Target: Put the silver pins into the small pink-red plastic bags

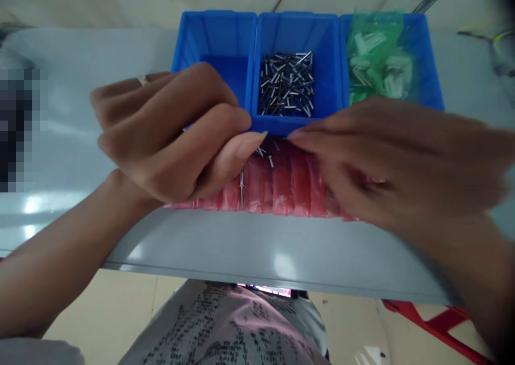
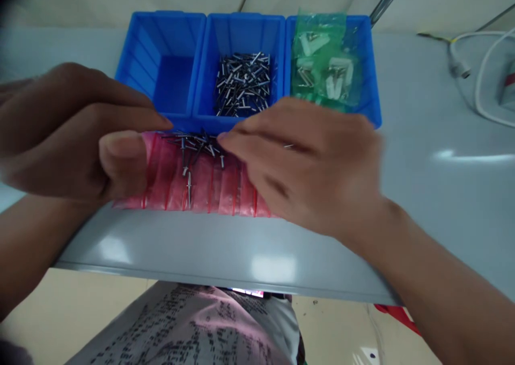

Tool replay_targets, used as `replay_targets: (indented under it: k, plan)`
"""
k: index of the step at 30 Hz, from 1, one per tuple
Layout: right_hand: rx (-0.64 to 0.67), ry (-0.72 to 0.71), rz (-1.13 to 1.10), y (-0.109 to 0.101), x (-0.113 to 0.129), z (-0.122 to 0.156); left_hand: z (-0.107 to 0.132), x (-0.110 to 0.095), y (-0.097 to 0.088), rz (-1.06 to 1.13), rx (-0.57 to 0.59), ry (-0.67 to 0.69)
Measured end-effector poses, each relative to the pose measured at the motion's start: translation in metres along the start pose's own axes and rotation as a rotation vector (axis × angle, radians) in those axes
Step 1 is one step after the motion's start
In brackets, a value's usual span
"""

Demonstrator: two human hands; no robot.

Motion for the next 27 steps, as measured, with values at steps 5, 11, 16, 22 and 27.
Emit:
replay_targets:
  k: [5, 11, 16, 22, 27]
  plan:
    - [0.252, -0.577, 0.591, 0.029, 0.011, 0.016, -0.014, -0.003, 0.001, 0.037, -0.05, 0.067]
    - [0.235, -0.541, 0.469, 0.028, 0.014, 0.018, -0.016, -0.001, 0.002, 0.019, -0.112, 0.003]
    - [0.158, -0.217, 0.239, 0.028, 0.01, 0.018, -0.002, -0.001, 0.007, -0.03, -0.095, 0.003]
    - [0.167, -0.012, 0.028, 0.032, 0.013, 0.012, 0.005, 0.0, 0.007, -0.023, -0.025, -0.024]
    - [0.08, -0.142, 0.3, 0.025, 0.017, 0.011, -0.004, -0.001, 0.006, -0.059, -0.091, 0.011]
Point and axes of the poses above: each hand's wrist, its own z-axis away from the middle knuckle, its own y-axis out of the palm, x = y × z, the point moved 4 cm from there along -z, towards the middle knuckle, and after that the axes turned 4 degrees about -x, right-handed, at the moved point
